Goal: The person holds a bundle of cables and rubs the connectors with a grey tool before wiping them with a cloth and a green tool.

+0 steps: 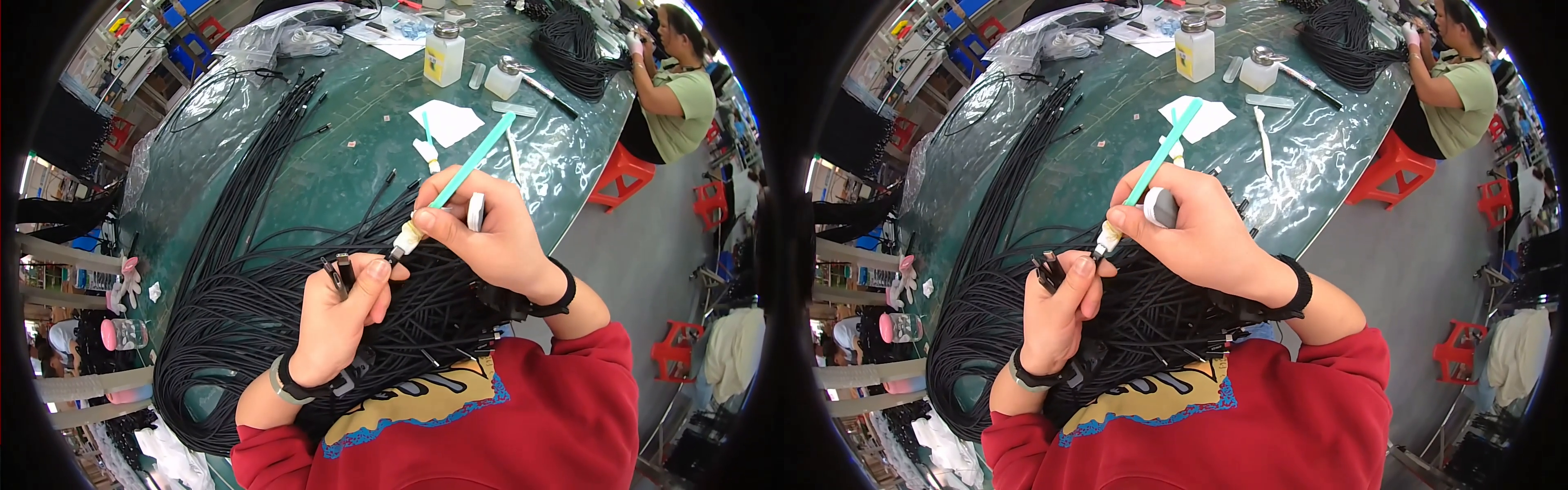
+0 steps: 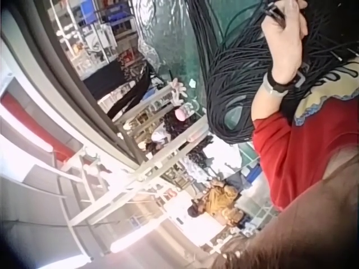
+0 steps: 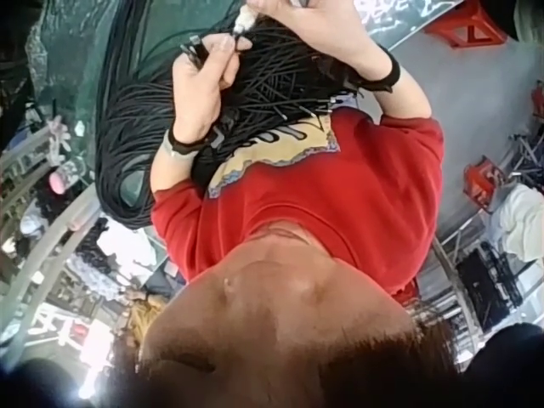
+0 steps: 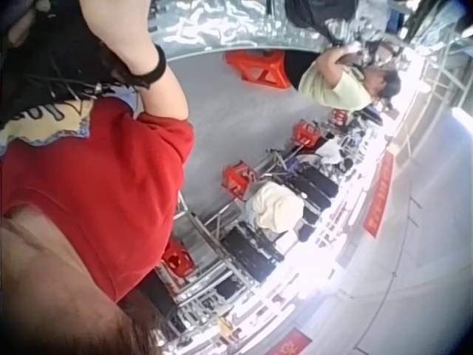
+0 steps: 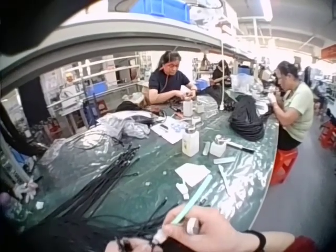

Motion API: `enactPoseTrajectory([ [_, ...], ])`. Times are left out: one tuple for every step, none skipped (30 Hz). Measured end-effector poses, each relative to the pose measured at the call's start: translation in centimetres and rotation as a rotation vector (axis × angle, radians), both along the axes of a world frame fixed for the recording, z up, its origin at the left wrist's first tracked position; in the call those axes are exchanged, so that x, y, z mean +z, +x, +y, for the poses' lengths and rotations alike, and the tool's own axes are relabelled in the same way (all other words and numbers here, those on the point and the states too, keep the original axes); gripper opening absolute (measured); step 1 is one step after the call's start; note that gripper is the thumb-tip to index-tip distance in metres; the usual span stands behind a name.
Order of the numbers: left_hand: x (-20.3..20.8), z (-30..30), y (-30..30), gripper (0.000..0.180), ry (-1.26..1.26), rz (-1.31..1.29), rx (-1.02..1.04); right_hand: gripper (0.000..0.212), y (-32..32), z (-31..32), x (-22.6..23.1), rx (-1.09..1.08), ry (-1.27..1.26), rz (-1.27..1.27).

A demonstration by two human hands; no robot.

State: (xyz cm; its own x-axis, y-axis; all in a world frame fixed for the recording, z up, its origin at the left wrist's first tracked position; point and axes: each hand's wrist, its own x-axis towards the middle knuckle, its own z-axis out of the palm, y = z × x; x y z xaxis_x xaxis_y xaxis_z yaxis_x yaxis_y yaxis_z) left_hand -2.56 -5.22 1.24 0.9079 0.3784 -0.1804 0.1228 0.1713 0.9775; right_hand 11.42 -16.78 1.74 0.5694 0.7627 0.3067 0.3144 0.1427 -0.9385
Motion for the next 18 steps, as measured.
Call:
enactPoseTrajectory([
  [0.0, -0.1, 0.1, 0.026, 0.000, 0.001, 0.000, 0.010, 0.1, 0.0, -0.1, 0.024, 0.031, 0.086],
  [0.0, -0.1, 0.2, 0.025, 0.019, -0.002, 0.007, 0.012, 0.2, 0.0, -0.2, 0.049, 0.061, 0.171],
  [0.0, -0.2, 0.2, 0.025, 0.036, -0.008, 0.013, 0.012, 0.2, -0.1, 0.1, 0.047, 0.059, 0.167],
  [-0.1, -0.2, 0.2, 0.025, 0.052, -0.015, 0.018, 0.013, 0.4, -0.2, 0.5, 0.015, 0.054, 0.225],
  [-0.1, -0.1, 0.1, 0.025, 0.048, -0.021, 0.017, 0.014, 0.8, -0.4, 0.9, -0.017, 0.049, 0.280],
  [-0.2, -0.1, 0.2, 0.025, -0.013, -0.022, 0.019, 0.015, 1.4, -0.7, 1.2, -0.052, 0.042, 0.335],
  [-0.3, 0.1, 0.3, 0.025, -0.073, -0.024, 0.022, 0.015, 2.4, -0.9, 0.9, -0.055, 0.037, 0.327],
  [-0.4, 0.2, 0.3, 0.025, -0.135, -0.027, 0.025, 0.015, 4.0, -1.1, 0.2, -0.104, -0.103, 0.161],
  [-0.3, 0.2, 0.3, 0.025, -0.141, -0.035, 0.023, 0.015, 5.7, -1.5, -0.5, -0.152, -0.242, -0.008],
  [-0.3, 0.3, 0.4, 0.025, -0.178, -0.027, 0.013, 0.017, 7.9, -2.3, -1.6, -0.169, -0.374, -0.097],
  [-0.3, 0.4, 0.6, 0.026, -0.212, -0.019, 0.007, 0.019, 9.7, -2.7, -2.5, -0.181, -0.504, -0.186],
  [-0.3, 0.5, 0.6, 0.026, -0.248, -0.010, 0.003, 0.019, 10.3, -2.6, -2.7, -0.184, -0.511, -0.197],
  [-0.3, 0.6, 0.6, 0.026, -0.256, -0.021, 0.001, 0.022, 10.7, -2.5, -2.8, -0.249, -0.666, -0.355],
  [-0.3, 0.8, 0.5, 0.026, -0.260, -0.022, -0.017, 0.025, 11.1, -2.3, -2.8, -0.314, -0.817, -0.513],
  [-0.3, 0.9, 0.5, 0.027, -0.261, -0.018, -0.033, 0.028, 11.5, -2.1, -2.9, -0.376, -0.964, -0.668],
  [-0.4, 0.9, 0.5, 0.028, -0.261, -0.012, -0.051, 0.028, 11.8, -1.3, -3.0, -0.377, -0.966, -0.672],
  [-0.5, 0.9, 0.5, 0.028, -0.263, -0.014, -0.050, 0.028, 11.8, 0.2, -3.1, -0.317, -0.960, -0.659],
  [-0.7, 0.9, 0.4, 0.028, -0.242, -0.029, -0.041, 0.030, 11.6, 2.1, -3.4, -0.249, -0.949, -0.645],
])
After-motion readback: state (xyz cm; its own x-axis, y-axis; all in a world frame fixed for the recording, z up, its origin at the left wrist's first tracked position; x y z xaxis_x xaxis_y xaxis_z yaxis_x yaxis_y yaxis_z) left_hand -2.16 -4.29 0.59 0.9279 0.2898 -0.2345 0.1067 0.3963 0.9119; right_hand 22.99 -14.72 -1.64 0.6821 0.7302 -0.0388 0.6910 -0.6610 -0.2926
